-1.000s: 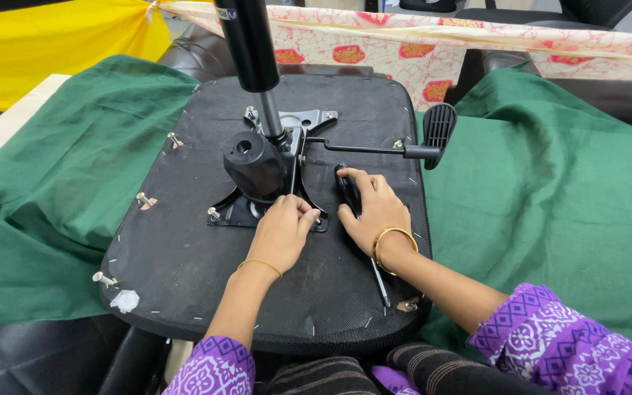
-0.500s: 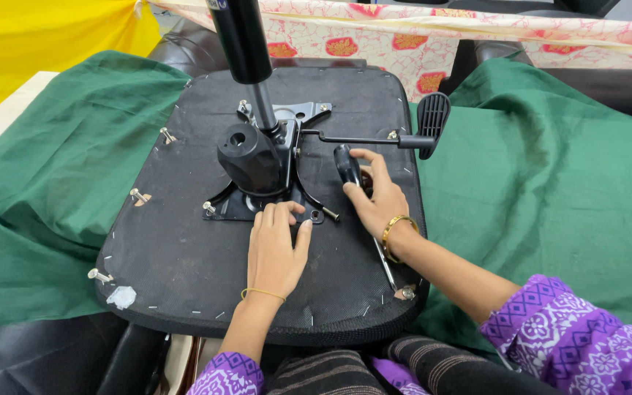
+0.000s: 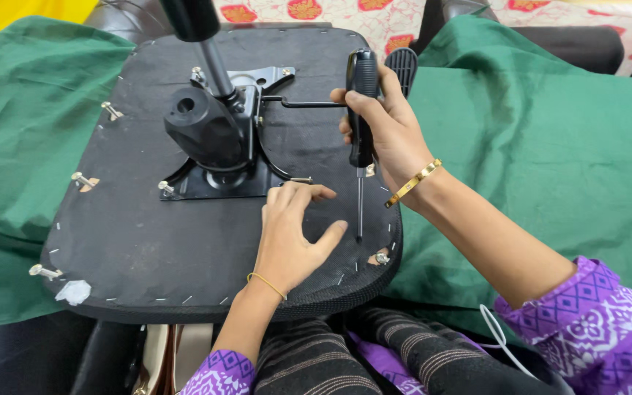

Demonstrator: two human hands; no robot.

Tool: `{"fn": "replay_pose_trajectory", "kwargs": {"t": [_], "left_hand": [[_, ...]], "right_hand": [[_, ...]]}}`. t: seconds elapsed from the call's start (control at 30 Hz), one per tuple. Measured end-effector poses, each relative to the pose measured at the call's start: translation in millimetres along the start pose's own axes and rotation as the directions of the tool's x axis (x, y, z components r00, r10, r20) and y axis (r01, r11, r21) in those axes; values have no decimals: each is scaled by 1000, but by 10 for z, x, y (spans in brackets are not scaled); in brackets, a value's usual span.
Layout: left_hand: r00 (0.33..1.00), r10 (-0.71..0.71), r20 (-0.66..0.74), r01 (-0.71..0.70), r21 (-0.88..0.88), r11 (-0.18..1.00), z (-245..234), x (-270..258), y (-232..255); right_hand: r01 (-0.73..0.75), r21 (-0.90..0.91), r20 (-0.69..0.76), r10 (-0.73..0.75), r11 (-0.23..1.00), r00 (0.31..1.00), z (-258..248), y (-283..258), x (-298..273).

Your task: The person uses a screwdriver to tighten screws on the underside of an office chair seat, securing the central gas lift mechanism to the seat base. The person works on multiple screws around the base plate.

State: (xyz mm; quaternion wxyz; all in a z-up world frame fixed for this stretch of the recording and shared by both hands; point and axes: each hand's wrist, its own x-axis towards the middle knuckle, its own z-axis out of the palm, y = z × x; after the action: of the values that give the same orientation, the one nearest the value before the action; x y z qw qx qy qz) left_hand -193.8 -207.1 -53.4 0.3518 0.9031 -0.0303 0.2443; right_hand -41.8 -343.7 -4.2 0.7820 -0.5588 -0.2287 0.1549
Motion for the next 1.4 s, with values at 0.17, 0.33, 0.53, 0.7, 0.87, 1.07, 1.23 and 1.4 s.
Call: {"fn": "replay_pose_trajectory", "kwargs": {"t": [0.17,0.33,0.53,0.7,0.87,1.07,1.23,1.4], "left_hand": [[974,66,216,-37,-135,990,165,4,264],[959,47,280,-6,-146,989,273,13,321],[958,199,204,-181,-108,978,236,-23,386],[948,263,182,-261,-35,965,274,-53,409],[941,275,198,-278,-9,960,298,-57,415],[937,302,176,-295,-63,953,284,-48,409],[942,270,202,-258,-84,962,283,-67,390],[947,250,203,-245,-51,968,276,-75,382]], "right_hand": [[142,24,44,-143,990,989,57,-311,-348],[235,-61,115,-227,970,967,80,-421,-612],[280,-82,111,-271,956,956,177,-477,-758],[271,-60,74,-266,961,961,205,-453,-837],[282,-40,84,-278,959,957,230,-444,-884],[308,17,110,-308,951,945,167,-427,-903],[286,-8,91,-284,958,954,154,-408,-881],[155,199,186,-193,968,963,183,-480,-890]]}}
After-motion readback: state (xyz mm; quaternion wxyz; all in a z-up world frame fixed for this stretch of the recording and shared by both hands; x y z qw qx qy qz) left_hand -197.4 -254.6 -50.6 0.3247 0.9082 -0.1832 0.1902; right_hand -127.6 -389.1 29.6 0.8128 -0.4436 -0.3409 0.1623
